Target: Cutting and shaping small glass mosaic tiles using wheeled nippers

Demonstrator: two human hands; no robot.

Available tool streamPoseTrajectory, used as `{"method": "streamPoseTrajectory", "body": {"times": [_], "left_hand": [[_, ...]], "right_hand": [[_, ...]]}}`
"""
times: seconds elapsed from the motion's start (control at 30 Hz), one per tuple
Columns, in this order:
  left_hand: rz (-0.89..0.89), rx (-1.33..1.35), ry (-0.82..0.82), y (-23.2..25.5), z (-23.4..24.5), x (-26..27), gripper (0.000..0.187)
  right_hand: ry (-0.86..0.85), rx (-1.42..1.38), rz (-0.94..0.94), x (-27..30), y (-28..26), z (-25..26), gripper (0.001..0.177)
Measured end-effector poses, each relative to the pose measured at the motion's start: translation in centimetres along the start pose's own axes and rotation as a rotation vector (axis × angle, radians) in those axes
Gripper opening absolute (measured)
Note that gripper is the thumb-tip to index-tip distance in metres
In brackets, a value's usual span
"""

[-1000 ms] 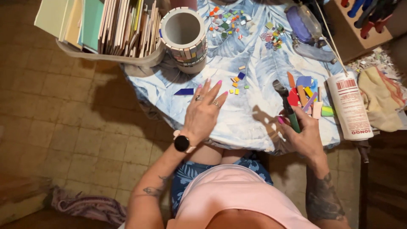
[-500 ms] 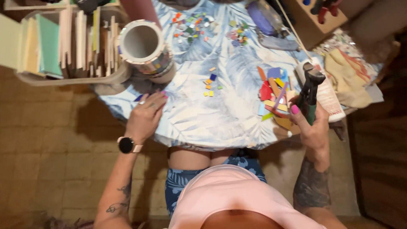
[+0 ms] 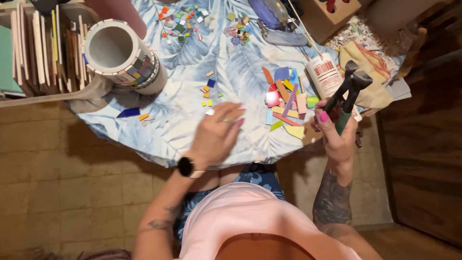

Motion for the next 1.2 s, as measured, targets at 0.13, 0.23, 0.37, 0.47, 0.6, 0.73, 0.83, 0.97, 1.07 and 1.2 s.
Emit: {"method": "streamPoseTrajectory", "body": {"times": [0.13,0.23,0.37,0.47,0.6,0.73,0.83,0.97,1.07,1.2], "left_hand": [[0.058,-0.026,-0.095,1.6,-4.2,-1.2,0.024],[0.123,-0.062,-0.164,2.1,-6.2,-1.6,0.036],[0.118,-0.052,-0.172,2.0,-6.9,-2.1,0.025],[0.080,-0.011,-0.146,1.9,-7.4,-1.4,0.016],[0.132,0.212,0.010,1.5,-5.9,-0.7,0.008],[0.596,0.722,0.058,0.5,-2.8,-0.4,0.020],[0.805,0.994,0.183,-1.0,-1.6,1.0,0.029],[0.902,1.114,0.261,-2.5,-0.4,2.5,0.019],[0.917,1.102,0.312,-2.9,0.7,3.2,0.020],[0.881,1.097,0.393,-3.0,1.5,3.6,0.021]], "right_hand": [[0.002,-0.012,0.002,0.0,0.4,0.6,0.021],[-0.003,-0.017,-0.007,0.1,0.3,0.4,0.022],[0.001,-0.019,0.006,-0.1,0.2,-0.4,0.019],[-0.024,0.004,-0.011,0.0,0.0,-0.8,0.019],[-0.069,0.072,-0.021,-0.1,0.3,-1.7,0.019],[-0.136,0.121,-0.048,-0.2,-1.6,-3.9,0.019],[-0.245,0.449,0.006,-0.3,0.7,-2.8,0.023],[-0.393,0.661,0.002,-1.1,0.3,-4.6,0.038],[-0.459,0.724,-0.058,-1.1,0.7,-5.5,0.042],[-0.582,0.767,-0.119,-1.3,0.6,-7.5,0.042]]}}
Point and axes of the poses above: each hand's wrist, its own x-axis away from the middle knuckle, its own z-axis out of the back of the hand, y = z × x, the point moved 4 cm from there along -x, towards the middle knuckle, and after that the axes turned 3 degrees about -x, right-handed, at the moved point
